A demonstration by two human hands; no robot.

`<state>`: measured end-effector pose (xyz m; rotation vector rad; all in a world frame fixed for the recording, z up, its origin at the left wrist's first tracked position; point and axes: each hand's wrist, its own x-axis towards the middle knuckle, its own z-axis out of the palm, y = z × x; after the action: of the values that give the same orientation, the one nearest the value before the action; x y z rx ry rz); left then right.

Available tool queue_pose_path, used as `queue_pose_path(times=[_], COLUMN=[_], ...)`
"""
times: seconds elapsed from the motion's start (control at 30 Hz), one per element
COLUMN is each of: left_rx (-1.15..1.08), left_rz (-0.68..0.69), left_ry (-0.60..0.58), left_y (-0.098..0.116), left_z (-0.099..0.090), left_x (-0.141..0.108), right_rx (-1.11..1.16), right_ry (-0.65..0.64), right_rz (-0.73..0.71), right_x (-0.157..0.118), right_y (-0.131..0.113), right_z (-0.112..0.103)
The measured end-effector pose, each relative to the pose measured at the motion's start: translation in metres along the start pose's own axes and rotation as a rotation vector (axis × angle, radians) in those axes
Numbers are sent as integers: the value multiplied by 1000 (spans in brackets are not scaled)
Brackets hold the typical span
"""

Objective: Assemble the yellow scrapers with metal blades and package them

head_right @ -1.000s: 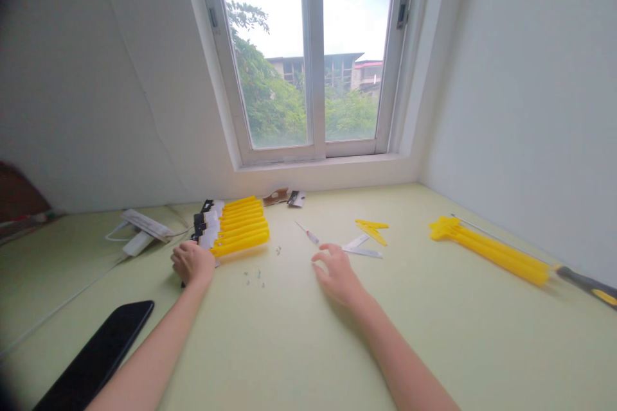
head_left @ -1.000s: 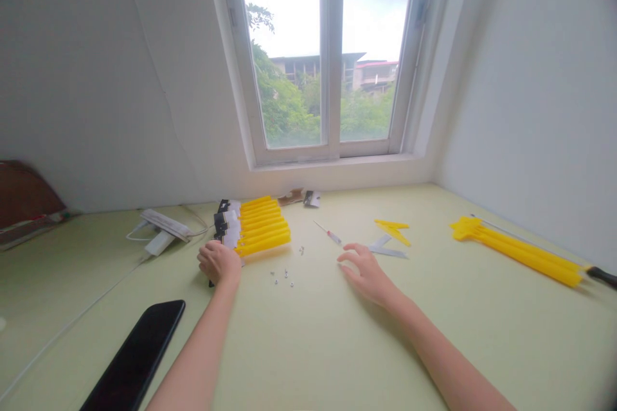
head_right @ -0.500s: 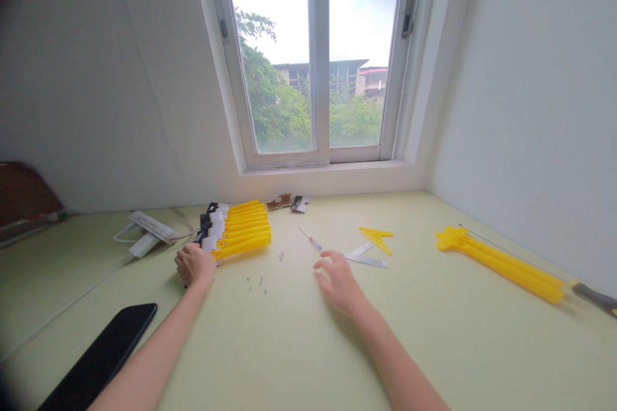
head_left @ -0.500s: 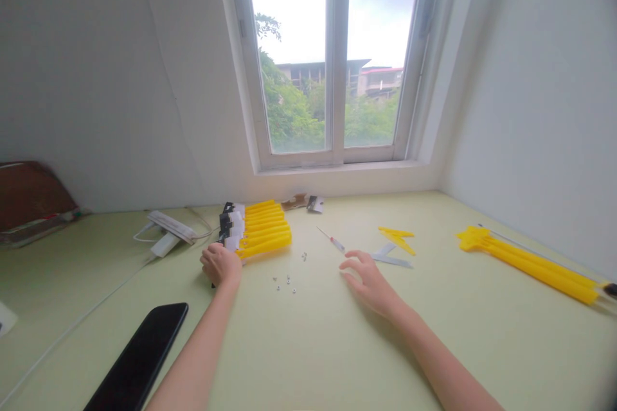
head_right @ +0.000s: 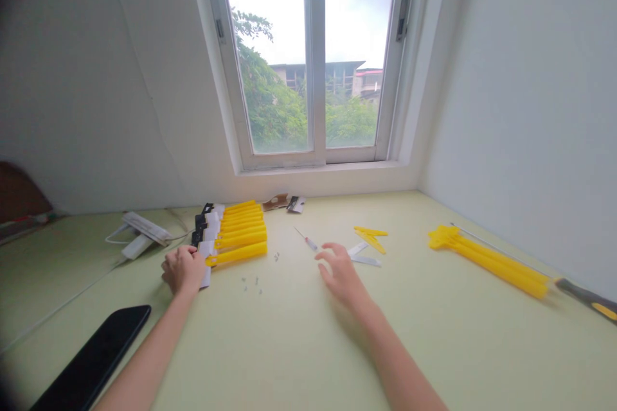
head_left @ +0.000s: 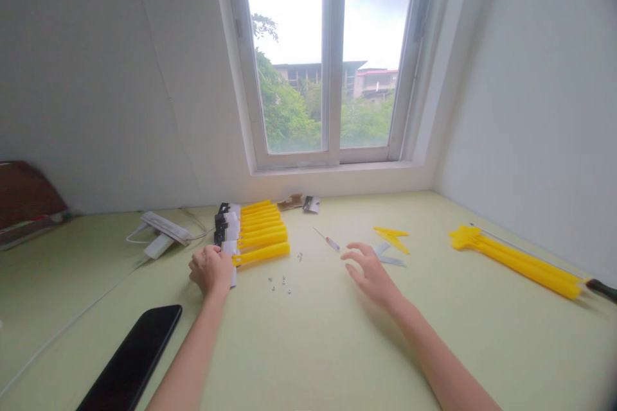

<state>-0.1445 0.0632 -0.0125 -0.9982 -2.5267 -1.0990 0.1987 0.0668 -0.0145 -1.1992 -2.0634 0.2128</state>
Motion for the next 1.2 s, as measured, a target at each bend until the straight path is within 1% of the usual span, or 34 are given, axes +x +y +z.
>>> queue_pose_path(times=[0.03,0.1,0.13,0.2,0.3,0.4,0.47,0.53,0.57,0.6,0.67,0.7,0.77,0.83,0.9,1.0,1.07,1.13,1.17,1.2], left_rx=[-8,-38,-55,-98,-203,-313,-383,-462,-509,-547,-593,-601,-601,-605,-624,-658,-669,-679,-683,-687], left_rz=[37,202,289,468,731,1014,1256,1514,1603,1651,1668,1652,1597,1533,1483,1442,1431,1420,1410,1395], left_ry=[25,123,146,142,88,-54,-107,-128,-133,-143,-181,-201,-237,-267,-293,-319,-343,-368,-381,-396], left_y=[2,9,14,28,52,69,74,74,73,71,69,68,67,67,67,66,66,67,67,68], left_z=[-2,-6,-8,-11,-16,-23,-27,-31,-33,-33,-34,-34,-34,-34,-34,-32,-30,-29,-29,-29], left_x=[-3,-11,-16,-27,-51,-85,-107,-123,-129,-132,-135,-135,-132,-130,-129,-130,-131,-132,-133,-133], right_rx=[-40,-138,-196,-319,-457,-547,-664,-800,-853,-894,-924,-909,-835,-810,-876,-990,-980,-887,-808,-681], right_ry=[32,109,152,245,317,362,395,425,430,429,453,453,456,407,398,419,449,527,575,591], right_rz=[9,58,98,220,396,554,595,584,575,569,591,601,665,657,617,573,546,502,491,455], right_x=[2,5,6,6,0,-10,-20,-33,-39,-46,-59,-64,-71,-74,-75,-78,-77,-73,-69,-64], right_y=[6,23,33,57,92,118,132,147,156,167,192,204,226,239,245,242,233,215,201,183], right_z=[-3,-9,-12,-20,-34,-50,-62,-76,-84,-93,-112,-121,-135,-141,-140,-138,-138,-138,-136,-132])
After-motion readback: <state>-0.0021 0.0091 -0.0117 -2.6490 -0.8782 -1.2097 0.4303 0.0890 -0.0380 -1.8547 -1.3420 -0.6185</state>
